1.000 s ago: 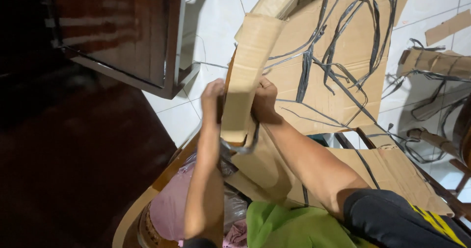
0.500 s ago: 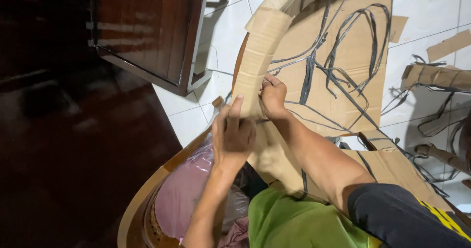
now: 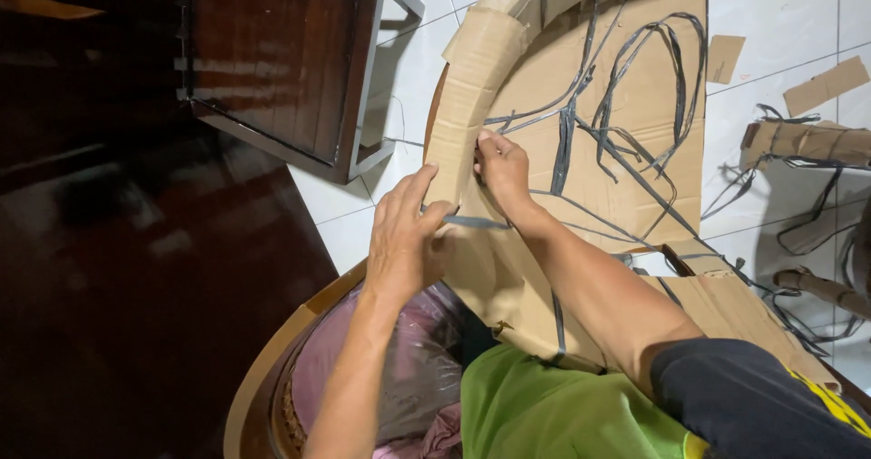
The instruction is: The person picks up a piece of cardboard and a bundle of black cords. They proceed to tie the cords around the cardboard piece using their hands, securing it in place.
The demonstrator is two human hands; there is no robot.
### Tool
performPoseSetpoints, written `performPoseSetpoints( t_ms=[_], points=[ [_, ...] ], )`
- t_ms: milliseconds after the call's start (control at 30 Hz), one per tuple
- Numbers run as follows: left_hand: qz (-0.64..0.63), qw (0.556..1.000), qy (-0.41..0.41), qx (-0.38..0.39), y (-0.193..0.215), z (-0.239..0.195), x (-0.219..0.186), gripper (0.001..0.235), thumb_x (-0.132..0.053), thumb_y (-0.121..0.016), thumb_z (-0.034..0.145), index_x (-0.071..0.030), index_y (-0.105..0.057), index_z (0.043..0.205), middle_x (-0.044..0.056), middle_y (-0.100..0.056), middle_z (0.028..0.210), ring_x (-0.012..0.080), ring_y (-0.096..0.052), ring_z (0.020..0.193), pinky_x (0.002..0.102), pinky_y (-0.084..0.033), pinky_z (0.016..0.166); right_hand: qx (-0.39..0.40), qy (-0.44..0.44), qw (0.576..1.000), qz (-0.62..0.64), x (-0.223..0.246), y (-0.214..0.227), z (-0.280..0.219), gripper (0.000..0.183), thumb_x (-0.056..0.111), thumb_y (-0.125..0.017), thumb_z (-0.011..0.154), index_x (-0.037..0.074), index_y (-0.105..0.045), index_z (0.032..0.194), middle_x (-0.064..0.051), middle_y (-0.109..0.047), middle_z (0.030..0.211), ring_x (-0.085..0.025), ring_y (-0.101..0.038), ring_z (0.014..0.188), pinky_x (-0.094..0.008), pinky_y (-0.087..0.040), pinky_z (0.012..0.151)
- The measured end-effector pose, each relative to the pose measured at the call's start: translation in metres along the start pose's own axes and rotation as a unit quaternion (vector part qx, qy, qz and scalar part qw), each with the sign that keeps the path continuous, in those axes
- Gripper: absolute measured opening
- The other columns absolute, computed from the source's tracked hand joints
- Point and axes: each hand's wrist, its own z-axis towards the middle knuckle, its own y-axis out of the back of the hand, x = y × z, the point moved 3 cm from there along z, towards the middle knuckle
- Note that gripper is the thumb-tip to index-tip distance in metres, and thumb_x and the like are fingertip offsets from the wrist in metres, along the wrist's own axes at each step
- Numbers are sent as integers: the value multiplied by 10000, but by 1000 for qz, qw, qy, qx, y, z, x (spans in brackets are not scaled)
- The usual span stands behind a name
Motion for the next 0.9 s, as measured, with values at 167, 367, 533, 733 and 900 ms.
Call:
performPoseSetpoints(
  t_ms=[167, 367, 533, 733, 900],
  points=[
    [-13, 1000, 9, -9, -7, -2, 12, 19, -80, -621, 969, -76, -608, 956, 172, -547, 1474, 379, -541, 1325, 526, -426, 1081, -3, 49, 996, -68, 31, -1, -28, 381, 320, -638, 987, 76, -709, 1272, -52, -706, 860, -114, -697, 678, -258, -626, 581],
    [-222, 943, 204, -139, -12, 2, 39, 116, -136, -457, 1071, -47, -525, 1040, 146, -732, 1096, 319, -709, 1047, 449, -559, 898, 10, 119, 990, -72, 45, 4, -40, 356, 188, -676, 951, 6, -711, 1256, -158, -713, 1078, -185, -714, 844, -316, -617, 731],
    [-367, 868, 251, -221, -9, 10, 30, 184, -171, -481, 1090, -58, -473, 1235, 112, -750, 945, 151, -674, 914, 304, -556, 831, 22, 129, 989, -64, 40, 7, -37, 363, 146, -665, 955, -17, -692, 1278, -157, -691, 1097, -175, -706, 886, -307, -610, 756],
    [-348, 853, 344, -180, -16, 6, 38, 172, -189, -597, 1039, -89, -735, 1051, 88, -769, 943, 143, -674, 932, 333, -566, 874, 21, 102, 993, -48, 27, 8, -28, 363, 159, -687, 937, 25, -709, 1274, -127, -689, 1001, -145, -724, 814, -291, -617, 702],
    [-377, 765, 392, -345, -6, 22, 111, 201, -143, -502, 1025, -179, -665, 912, 34, -761, 873, 115, -641, 788, 246, -436, 719, 29, 79, 996, -19, 21, 8, -24, 357, 138, -657, 941, 41, -702, 1282, -66, -707, 901, -96, -697, 713, -224, -617, 645]
  ],
)
